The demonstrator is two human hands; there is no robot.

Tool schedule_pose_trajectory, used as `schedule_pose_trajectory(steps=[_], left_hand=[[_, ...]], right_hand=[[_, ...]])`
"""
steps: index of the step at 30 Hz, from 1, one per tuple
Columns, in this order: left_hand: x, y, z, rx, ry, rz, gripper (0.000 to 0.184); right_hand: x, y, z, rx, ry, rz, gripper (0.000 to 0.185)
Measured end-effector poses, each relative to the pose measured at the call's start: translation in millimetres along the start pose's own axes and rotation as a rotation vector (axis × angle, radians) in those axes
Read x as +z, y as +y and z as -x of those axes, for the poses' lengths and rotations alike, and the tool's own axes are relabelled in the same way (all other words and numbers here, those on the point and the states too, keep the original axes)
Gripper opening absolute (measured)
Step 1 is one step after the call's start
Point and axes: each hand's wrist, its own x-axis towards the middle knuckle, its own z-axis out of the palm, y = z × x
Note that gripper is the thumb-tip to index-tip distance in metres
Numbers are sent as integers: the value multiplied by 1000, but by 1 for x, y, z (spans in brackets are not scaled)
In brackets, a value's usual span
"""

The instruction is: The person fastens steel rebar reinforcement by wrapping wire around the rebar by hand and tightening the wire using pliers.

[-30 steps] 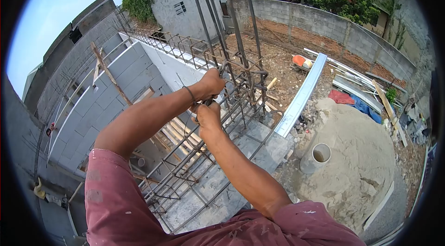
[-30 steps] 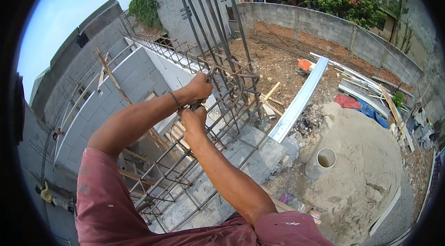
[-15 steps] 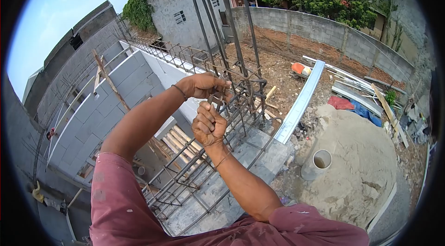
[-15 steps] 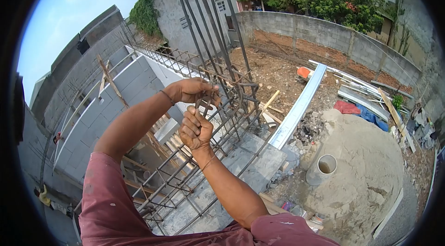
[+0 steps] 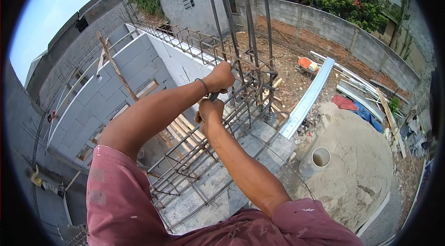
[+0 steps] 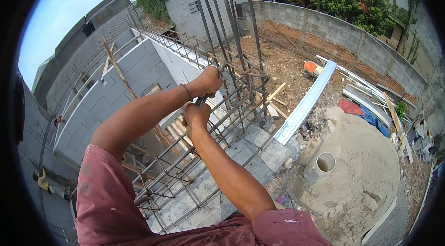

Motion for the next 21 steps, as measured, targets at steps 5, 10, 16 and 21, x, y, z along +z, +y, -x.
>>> schedule_pose_trajectory(steps=[5, 10, 16, 21], left_hand=[[-35, 12, 1, -171, -317, 215, 30], [-8, -9, -5, -149, -315, 844, 24], [-11, 12, 8, -14, -86, 7, 28], [-21, 12, 13, 12, -77, -85, 35]], right_hand=[[-32, 10, -17, 266, -1137, -1101, 11], [-46, 23, -31, 304, -1301, -1130, 13], [-24, -6, 3, 103, -245, -224, 14], [3, 18, -35, 125, -339, -383, 20]])
